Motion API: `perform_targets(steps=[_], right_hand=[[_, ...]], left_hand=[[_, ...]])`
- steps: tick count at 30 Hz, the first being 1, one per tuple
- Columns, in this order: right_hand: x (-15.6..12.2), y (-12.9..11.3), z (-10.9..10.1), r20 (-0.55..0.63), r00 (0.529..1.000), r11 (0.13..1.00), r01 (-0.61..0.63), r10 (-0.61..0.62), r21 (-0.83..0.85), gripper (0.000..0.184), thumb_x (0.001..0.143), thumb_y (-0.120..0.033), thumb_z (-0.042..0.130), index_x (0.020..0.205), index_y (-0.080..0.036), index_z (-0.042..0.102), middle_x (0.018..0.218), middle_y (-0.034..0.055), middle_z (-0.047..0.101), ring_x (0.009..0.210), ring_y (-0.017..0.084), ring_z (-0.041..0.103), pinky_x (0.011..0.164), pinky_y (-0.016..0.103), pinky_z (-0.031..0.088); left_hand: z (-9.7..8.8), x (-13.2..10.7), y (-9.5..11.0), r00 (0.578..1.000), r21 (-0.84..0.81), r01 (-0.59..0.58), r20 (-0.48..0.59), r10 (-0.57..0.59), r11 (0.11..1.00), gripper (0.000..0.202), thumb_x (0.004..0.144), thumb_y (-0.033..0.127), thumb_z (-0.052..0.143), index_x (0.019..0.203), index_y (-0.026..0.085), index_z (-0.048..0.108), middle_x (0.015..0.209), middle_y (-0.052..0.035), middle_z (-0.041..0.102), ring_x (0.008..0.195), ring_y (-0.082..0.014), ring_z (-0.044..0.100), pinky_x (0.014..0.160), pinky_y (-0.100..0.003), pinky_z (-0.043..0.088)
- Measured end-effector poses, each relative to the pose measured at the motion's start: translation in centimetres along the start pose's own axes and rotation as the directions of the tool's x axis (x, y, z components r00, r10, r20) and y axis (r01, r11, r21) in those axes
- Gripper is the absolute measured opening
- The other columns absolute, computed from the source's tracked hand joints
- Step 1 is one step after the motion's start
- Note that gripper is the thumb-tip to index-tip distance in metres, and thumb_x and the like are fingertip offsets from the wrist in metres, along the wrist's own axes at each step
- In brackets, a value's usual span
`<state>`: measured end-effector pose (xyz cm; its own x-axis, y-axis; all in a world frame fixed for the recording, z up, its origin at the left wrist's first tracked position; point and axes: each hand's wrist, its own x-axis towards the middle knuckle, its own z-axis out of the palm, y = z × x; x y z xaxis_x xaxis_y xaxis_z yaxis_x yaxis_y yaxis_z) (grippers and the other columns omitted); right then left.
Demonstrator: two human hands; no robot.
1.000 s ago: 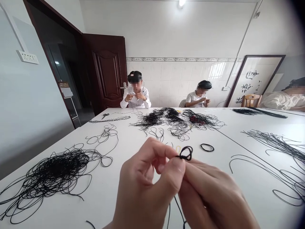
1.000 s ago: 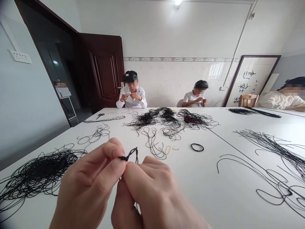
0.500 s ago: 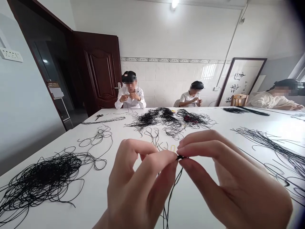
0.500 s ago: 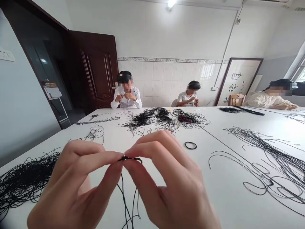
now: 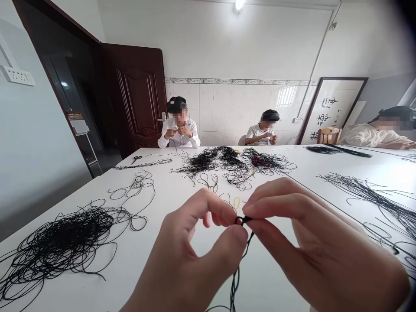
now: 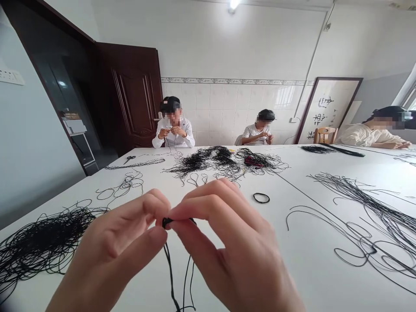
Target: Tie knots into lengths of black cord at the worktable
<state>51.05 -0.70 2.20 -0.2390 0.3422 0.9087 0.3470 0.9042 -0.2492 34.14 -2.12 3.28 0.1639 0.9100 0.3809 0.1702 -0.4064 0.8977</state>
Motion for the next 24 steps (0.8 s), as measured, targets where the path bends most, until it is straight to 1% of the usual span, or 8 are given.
perform_targets(steps=[2, 4, 9, 11, 16, 18, 20, 24], right_hand=[[0.05, 0.03, 0.0, 0.008, 1.0, 1.0, 0.011, -0.011, 0.002, 0.016, 0.09, -0.003, 0.058, 0.096, -0.018, 0.058, 0.086, -0.0005, 0.061, 0.082, 0.007, 0.059, 0.07, 0.018, 0.053], [0.13, 0.03, -0.03, 0.016, 1.0, 1.0, 0.006, -0.006, -0.001, 0.015, 0.09, -0.004, 0.059, 0.095, -0.018, 0.058, 0.086, -0.0005, 0.061, 0.082, 0.007, 0.058, 0.07, 0.018, 0.053], [0.16, -0.09, -0.22, 0.016, 1.0, 0.999, 0.025, -0.024, -0.027, 0.019, 0.087, 0.0, 0.06, 0.096, -0.017, 0.06, 0.086, -0.0002, 0.061, 0.082, 0.008, 0.057, 0.071, 0.02, 0.051], [0.09, -0.2, -0.34, 0.027, 0.999, 0.998, 0.033, -0.032, -0.045, 0.018, 0.088, -0.001, 0.06, 0.096, -0.017, 0.06, 0.086, 0.0005, 0.061, 0.082, 0.008, 0.056, 0.07, 0.021, 0.05], [0.09, -0.48, -0.51, 0.05, 0.998, 0.996, 0.036, -0.032, -0.079, 0.016, 0.09, -0.002, 0.058, 0.094, -0.017, 0.061, 0.085, 0.0025, 0.06, 0.082, 0.011, 0.055, 0.068, 0.026, 0.049], [0.16, -0.48, -0.52, 0.042, 0.998, 0.994, 0.046, -0.042, -0.1, 0.017, 0.089, -0.001, 0.059, 0.093, -0.017, 0.061, 0.085, 0.0027, 0.06, 0.083, 0.012, 0.055, 0.068, 0.027, 0.048], [0.22, -0.42, -0.57, 0.038, 0.997, 0.991, 0.07, -0.066, -0.118, 0.019, 0.088, 0.001, 0.06, 0.093, -0.017, 0.06, 0.085, 0.0028, 0.06, 0.082, 0.012, 0.054, 0.069, 0.028, 0.047], [0.22, -0.29, -0.94, 0.076, 0.992, 0.981, 0.108, -0.097, -0.159, 0.021, 0.086, 0.004, 0.061, 0.093, -0.016, 0.06, 0.084, 0.0028, 0.059, 0.079, 0.012, 0.052, 0.069, 0.03, 0.045]], left_hand=[[0.02, 0.1, 0.01, 0.994, -0.062, 0.074, 0.083, -0.069, 0.995, 0.021, 0.085, 0.039, 0.061, 0.073, 0.023, 0.054, 0.069, 0.0023, 0.047, 0.074, -0.017, 0.046, 0.068, -0.028, 0.038], [0.05, 0.19, 0.06, 0.99, -0.082, 0.092, 0.111, -0.082, 0.992, 0.022, 0.086, 0.039, 0.06, 0.073, 0.023, 0.056, 0.07, 0.0019, 0.048, 0.074, -0.0171, 0.045, 0.069, -0.029, 0.037], [0.04, 0.24, 0.19, 0.999, -0.106, 0.006, 0.051, -0.001, 0.994, 0.017, 0.086, 0.028, 0.061, 0.071, 0.024, 0.056, 0.07, 0.0033, 0.049, 0.074, -0.0159, 0.045, 0.069, -0.028, 0.036], [0.01, 0.19, 0.17, 0.999, -0.114, -0.014, 0.048, 0.019, 0.993, 0.016, 0.085, 0.025, 0.061, 0.07, 0.024, 0.056, 0.07, 0.0038, 0.049, 0.074, -0.0156, 0.045, 0.069, -0.028, 0.036], [-0.06, 0.07, 0.08, 0.998, -0.103, -0.045, 0.048, 0.05, 0.994, 0.015, 0.085, 0.024, 0.059, 0.07, 0.025, 0.057, 0.069, 0.0042, 0.049, 0.073, -0.015, 0.045, 0.068, -0.028, 0.038], [-0.02, 0.11, 0.05, 0.996, -0.057, -0.09, 0.024, 0.091, 0.994, 0.015, 0.084, 0.02, 0.059, 0.071, 0.025, 0.057, 0.069, 0.0049, 0.05, 0.072, -0.0142, 0.047, 0.067, -0.027, 0.039], [0.06, 0.14, -0.01, 0.985, 0.01, -0.173, -0.006, 0.173, 0.985, 0.017, 0.084, 0.014, 0.058, 0.072, 0.026, 0.057, 0.068, 0.0065, 0.052, 0.071, -0.0127, 0.048, 0.065, -0.025, 0.04], [0.25, -0.02, -0.31, 0.935, 0.147, -0.346, -0.032, 0.354, 0.927, 0.021, 0.084, 0.007, 0.058, 0.077, 0.027, 0.057, 0.074, 0.0085, 0.054, 0.069, -0.0087, 0.051, 0.065, -0.021, 0.042]])
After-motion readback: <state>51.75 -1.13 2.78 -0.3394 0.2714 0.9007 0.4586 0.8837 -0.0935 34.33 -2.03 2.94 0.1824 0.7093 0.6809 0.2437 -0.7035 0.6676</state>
